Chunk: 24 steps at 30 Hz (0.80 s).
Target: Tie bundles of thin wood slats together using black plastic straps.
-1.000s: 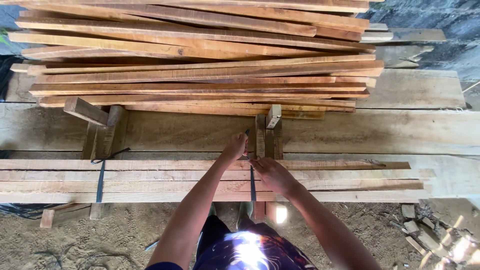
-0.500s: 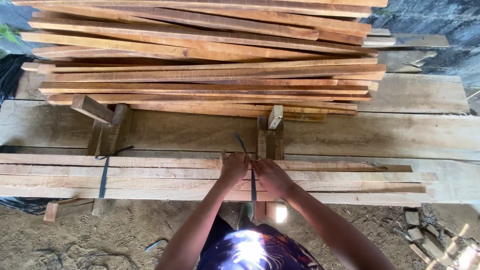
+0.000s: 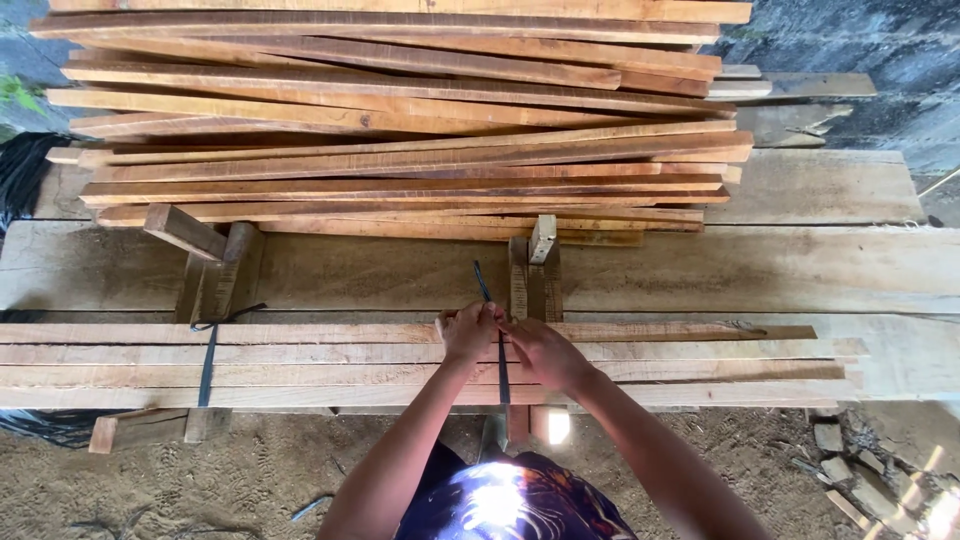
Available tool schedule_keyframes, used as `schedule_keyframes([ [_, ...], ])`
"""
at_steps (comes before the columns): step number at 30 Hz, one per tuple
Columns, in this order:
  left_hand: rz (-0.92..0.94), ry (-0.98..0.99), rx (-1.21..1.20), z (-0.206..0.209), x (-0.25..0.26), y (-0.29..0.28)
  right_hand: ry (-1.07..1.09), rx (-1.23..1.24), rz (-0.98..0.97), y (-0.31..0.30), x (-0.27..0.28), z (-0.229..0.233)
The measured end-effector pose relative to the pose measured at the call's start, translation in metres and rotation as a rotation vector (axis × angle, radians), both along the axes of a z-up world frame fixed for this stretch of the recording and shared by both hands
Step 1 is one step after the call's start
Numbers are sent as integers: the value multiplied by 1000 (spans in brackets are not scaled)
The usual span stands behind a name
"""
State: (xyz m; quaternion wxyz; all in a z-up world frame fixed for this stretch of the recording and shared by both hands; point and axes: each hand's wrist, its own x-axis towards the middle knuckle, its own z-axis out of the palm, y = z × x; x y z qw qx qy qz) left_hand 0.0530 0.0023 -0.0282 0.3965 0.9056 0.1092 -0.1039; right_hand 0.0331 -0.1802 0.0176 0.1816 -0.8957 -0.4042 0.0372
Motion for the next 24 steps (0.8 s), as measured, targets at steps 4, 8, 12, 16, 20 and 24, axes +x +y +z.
schedule_keyframes([
  [4,-70,3,-30,21,0,-1,246,312,-155,-5,4,24],
  [8,-188,-3,-30,4,2,7,557,603,-452,-4,13,34],
  [12,-228,3,-89,14,1,14,575,597,-517,0,23,40],
  [16,-255,-4,-138,14,-4,18,615,568,-526,12,27,62],
  [20,-218,66,-257,7,-2,24,530,518,-488,29,39,61],
  [24,-245,11,-204,19,2,21,668,562,-435,49,47,76],
])
